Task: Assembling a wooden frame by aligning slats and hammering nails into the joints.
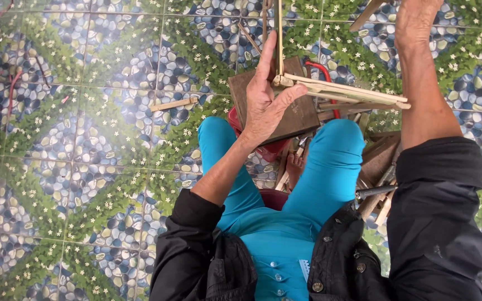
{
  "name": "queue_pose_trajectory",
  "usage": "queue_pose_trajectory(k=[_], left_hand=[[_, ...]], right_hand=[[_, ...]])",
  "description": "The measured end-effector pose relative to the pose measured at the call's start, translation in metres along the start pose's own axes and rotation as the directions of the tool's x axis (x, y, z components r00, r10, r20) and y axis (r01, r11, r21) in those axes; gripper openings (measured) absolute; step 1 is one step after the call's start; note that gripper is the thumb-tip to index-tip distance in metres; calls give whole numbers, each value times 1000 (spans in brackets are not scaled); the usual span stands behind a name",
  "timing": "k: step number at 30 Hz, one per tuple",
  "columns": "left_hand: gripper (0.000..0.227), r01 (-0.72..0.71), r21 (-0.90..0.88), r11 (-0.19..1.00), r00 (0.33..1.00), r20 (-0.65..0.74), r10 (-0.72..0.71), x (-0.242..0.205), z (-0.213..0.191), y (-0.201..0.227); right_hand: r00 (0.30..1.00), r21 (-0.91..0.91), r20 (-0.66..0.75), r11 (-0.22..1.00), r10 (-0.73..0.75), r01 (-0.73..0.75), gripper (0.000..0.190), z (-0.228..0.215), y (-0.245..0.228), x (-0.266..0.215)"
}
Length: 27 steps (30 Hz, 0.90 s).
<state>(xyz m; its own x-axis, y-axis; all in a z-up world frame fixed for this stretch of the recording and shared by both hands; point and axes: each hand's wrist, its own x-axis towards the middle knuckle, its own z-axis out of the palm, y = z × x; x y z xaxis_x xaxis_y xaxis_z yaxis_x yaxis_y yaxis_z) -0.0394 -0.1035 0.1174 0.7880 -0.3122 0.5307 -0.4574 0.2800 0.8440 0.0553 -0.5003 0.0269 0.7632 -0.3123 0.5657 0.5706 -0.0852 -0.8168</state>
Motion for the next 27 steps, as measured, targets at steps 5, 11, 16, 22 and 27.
queue_pose_trajectory(k=[5, 11, 16, 22, 27], left_hand=[[77, 37, -60, 998, 999, -13, -37, -9, -17, 20], [73, 138, -18, 990, 989, -46, -139, -41, -30, 22], [74, 244, -60, 968, 968, -48, -247, -59, -35, 20], [75, 235, -158, 959, 970, -26, -242, -69, -39, 18], [77, 228, -225, 947, 970, -37, -242, -79, -45, 14]], right_hand=[[998, -67, 15, 996, 55, -53, 25, 50, -18, -2], [994, -252, 43, 963, 105, -91, 22, 71, -36, -38], [990, -304, 53, 946, 134, -112, 14, 66, -28, -62], [990, -390, 35, 914, 135, -111, 26, 62, -22, -80], [991, -402, 37, 910, 125, -100, 21, 71, -23, -93]])
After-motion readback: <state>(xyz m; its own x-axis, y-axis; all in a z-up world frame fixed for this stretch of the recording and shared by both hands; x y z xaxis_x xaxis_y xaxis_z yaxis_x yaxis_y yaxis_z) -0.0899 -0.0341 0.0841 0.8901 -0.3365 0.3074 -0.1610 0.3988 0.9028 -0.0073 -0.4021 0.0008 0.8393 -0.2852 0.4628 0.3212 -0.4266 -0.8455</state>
